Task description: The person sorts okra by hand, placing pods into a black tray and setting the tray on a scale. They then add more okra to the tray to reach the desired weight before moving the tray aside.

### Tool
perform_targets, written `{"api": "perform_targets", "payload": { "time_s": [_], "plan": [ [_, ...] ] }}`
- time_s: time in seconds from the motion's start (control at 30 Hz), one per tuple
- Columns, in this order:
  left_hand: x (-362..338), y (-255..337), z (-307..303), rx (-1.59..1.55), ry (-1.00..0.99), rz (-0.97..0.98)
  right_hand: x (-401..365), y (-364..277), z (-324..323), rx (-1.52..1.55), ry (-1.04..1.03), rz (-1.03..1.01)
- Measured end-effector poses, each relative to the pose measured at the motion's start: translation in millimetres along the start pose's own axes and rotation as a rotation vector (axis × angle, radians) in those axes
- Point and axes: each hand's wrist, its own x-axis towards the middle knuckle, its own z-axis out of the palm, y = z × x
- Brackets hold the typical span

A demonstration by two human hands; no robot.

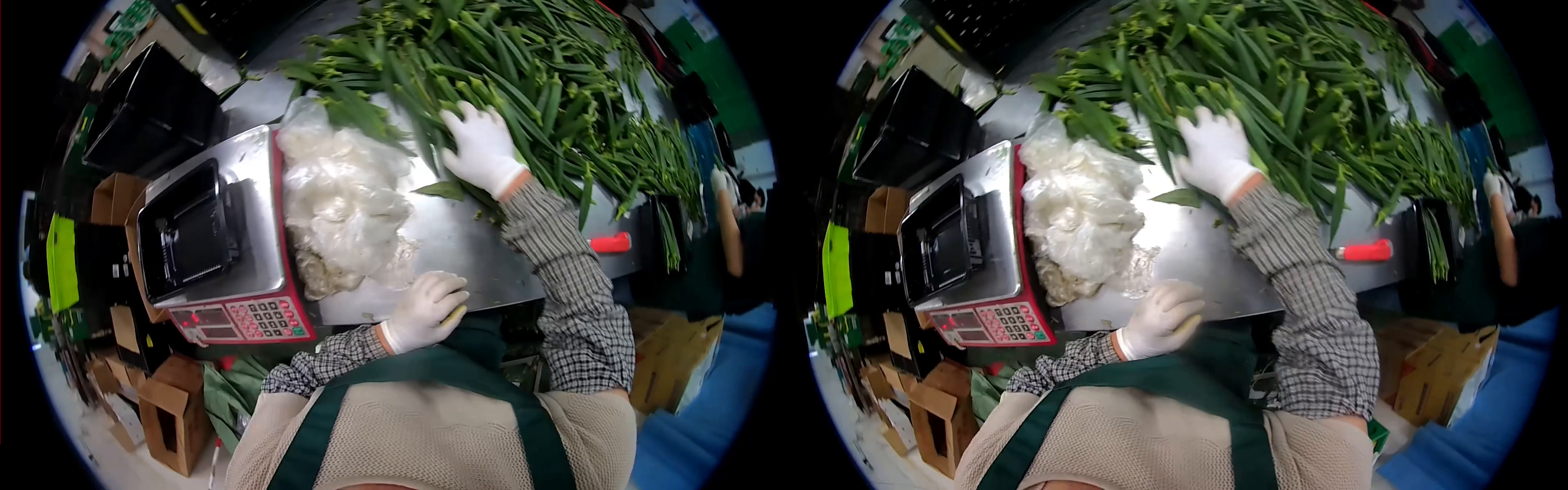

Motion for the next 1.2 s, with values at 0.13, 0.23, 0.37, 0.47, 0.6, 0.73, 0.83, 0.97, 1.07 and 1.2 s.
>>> {"api": "perform_targets", "payload": {
  "time_s": [0.13, 0.23, 0.37, 0.47, 0.6, 0.73, 0.83, 0.97, 1.07, 1.2],
  "plan": [
    [-3.8, -3.5, 2.5, -0.016, 0.021, -0.002, -35.6, 3.0, -13.4, -0.011, -0.025, -0.043],
    [-4.9, -2.7, 2.3, -0.037, 0.057, -0.012, -28.2, -3.7, -28.5, 0.03, 0.036, -0.114],
    [-7.1, -8.4, 5.0, -0.082, 0.059, -0.004, 47.0, -47.8, -30.3, 0.365, 0.187, -0.356],
    [-9.6, -14.8, 8.3, -0.111, 0.0, 0.02, 111.8, -85.0, -1.1, 0.44, -0.063, -0.326],
    [-12.5, -19.9, 10.3, -0.201, 0.048, -0.007, 136.8, -121.3, 35.1, 0.075, -0.073, -0.236],
    [-12.8, -21.1, 10.0, -0.246, 0.07, -0.051, 127.2, -88.4, 26.1, 0.247, -0.296, -0.193],
    [-11.8, -20.4, 6.5, -0.251, 0.062, -0.048, 91.7, -57.8, 8.3, 0.266, -0.318, -0.1],
    [-12.7, -18.4, 6.3, -0.247, 0.071, -0.047, 36.9, -30.2, -12.8, 0.174, -0.326, 0.001],
    [-12.0, -15.8, 3.4, -0.224, 0.059, -0.058, 5.0, -28.9, -13.0, 0.031, -0.099, 0.02],
    [-12.1, -12.5, 2.2, -0.151, 0.043, -0.044, -8.1, -80.3, -33.3, 0.141, -0.081, -0.087]
  ]
}}
